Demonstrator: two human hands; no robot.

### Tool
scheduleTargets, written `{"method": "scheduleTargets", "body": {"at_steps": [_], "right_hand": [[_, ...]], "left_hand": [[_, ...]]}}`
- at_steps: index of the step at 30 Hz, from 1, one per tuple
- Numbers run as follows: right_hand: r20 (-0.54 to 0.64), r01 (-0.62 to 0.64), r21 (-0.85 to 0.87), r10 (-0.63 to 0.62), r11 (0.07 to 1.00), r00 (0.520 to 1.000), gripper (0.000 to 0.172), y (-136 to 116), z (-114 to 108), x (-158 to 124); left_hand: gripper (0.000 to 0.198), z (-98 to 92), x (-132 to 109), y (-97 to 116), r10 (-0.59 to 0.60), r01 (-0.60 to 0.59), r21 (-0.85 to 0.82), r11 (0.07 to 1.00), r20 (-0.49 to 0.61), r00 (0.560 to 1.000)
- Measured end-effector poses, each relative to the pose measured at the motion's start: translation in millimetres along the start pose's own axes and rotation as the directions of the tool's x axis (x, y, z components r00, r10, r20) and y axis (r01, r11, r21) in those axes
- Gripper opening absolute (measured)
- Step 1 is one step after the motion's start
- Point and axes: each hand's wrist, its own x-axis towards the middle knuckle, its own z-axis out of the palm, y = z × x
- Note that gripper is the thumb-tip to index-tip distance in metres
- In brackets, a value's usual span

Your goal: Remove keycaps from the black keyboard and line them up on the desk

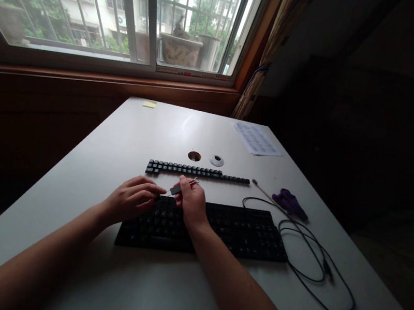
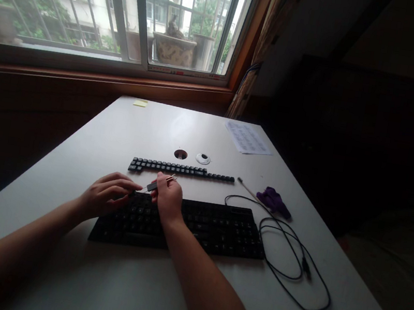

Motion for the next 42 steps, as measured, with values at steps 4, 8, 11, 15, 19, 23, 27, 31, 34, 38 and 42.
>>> {"method": "scheduleTargets", "body": {"at_steps": [4,8,11,15,19,23,27,31,34,38,42], "right_hand": [[-0.021,0.015,0.013,-0.014,1.000,1.000,0.038,4,-1,2],[-0.046,0.029,0.001,-0.029,1.000,0.999,0.036,6,-2,3],[-0.060,0.030,-0.004,-0.030,1.000,0.998,0.037,6,-2,2],[-0.077,0.026,-0.018,-0.028,0.999,0.997,0.040,4,-2,1],[-0.086,0.030,-0.021,-0.031,0.999,0.996,0.040,3,-1,1],[-0.093,0.040,-0.037,-0.043,0.999,0.995,0.039,2,0,1],[-0.109,0.051,-0.062,-0.058,0.997,0.992,0.040,1,0,0],[-0.120,0.062,-0.081,-0.071,0.995,0.990,0.040,-2,1,-1],[-0.133,0.070,-0.100,-0.083,0.993,0.988,0.040,-2,1,-2],[-0.146,0.128,-0.160,-0.152,0.979,0.978,0.041,-1,2,-2],[-0.153,0.235,-0.258,-0.280,0.937,0.948,0.040,-1,2,-5]], "left_hand": [[0.019,-0.4,1,-1,0.001,-0.001,-0.019,1.000,-0.001,1.000],[0.021,-0.5,0,-3,-0.002,0.002,-0.047,0.999,0.007,1.000],[0.024,-0.7,1,-4,-0.012,0.013,-0.056,0.998,0.014,1.000],[0.020,0.0,3,-4,-0.045,0.043,-0.107,0.993,-0.023,0.999],[0.026,0.3,6,0,-0.084,0.079,-0.140,0.987,-0.026,0.996],[0.031,-0.6,8,6,-0.096,0.091,-0.168,0.982,-0.021,0.995],[0.029,-1.1,9,10,-0.120,0.111,-0.205,0.972,-0.033,0.992],[0.026,-2.3,8,7,-0.170,0.156,-0.171,0.973,-0.070,0.983],[0.025,-4.1,7,1,-0.221,0.208,-0.122,0.970,-0.105,0.970],[0.027,-6.6,6,-6,-0.279,0.270,-0.077,0.960,-0.148,0.949],[0.028,-6.9,3,-11,-0.332,0.315,-0.128,0.940,-0.139,0.933]]}}
